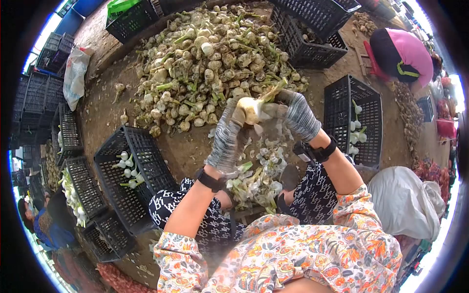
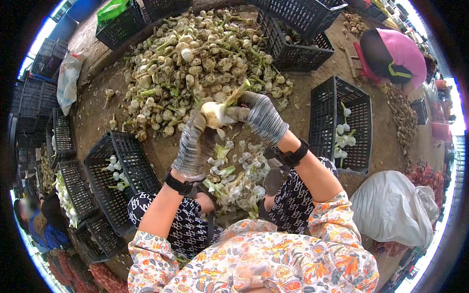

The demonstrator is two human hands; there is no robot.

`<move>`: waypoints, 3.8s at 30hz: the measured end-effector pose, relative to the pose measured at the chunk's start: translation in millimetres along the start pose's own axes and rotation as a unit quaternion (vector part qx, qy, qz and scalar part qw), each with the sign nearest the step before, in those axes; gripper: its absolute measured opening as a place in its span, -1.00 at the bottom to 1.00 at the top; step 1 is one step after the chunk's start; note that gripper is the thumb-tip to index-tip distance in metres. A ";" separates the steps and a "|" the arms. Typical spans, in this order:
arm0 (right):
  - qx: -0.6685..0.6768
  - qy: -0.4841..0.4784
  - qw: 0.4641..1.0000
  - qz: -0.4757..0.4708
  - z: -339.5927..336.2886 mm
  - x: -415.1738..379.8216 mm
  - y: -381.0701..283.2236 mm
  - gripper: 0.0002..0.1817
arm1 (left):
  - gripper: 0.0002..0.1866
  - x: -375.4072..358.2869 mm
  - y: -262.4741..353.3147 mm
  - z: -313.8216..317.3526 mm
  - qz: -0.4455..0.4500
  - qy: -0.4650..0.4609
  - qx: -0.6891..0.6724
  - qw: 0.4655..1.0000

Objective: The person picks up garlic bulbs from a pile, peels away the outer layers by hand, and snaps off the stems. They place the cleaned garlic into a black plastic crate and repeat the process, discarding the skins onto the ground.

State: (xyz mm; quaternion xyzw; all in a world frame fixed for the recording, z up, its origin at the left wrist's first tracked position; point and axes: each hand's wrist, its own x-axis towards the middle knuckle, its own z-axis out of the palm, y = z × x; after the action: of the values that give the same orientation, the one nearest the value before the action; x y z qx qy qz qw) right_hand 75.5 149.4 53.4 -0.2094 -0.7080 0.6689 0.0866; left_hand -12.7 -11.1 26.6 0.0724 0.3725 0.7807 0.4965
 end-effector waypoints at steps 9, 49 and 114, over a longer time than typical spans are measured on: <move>-0.151 0.006 0.984 -0.094 11.7 -7.7 9.6 -0.79 | -0.28 16.8 4.0 -34.7 -0.192 0.117 0.020 0.974; 0.311 0.024 0.927 0.208 -3.1 -4.4 45.5 -0.86 | -0.71 4.3 11.5 -4.2 0.070 -0.069 0.149 0.984; 0.698 0.075 0.707 -0.081 -104.7 -61.8 147.6 -0.59 | -0.68 -20.4 -63.7 -2.5 -0.179 0.020 0.229 0.957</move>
State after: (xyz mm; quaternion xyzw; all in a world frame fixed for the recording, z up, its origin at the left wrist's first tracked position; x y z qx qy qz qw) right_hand 199.8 221.8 -72.5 -0.0806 -0.0440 0.9447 0.3148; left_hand 42.2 -14.7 -11.6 0.1006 0.5578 0.5740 0.5910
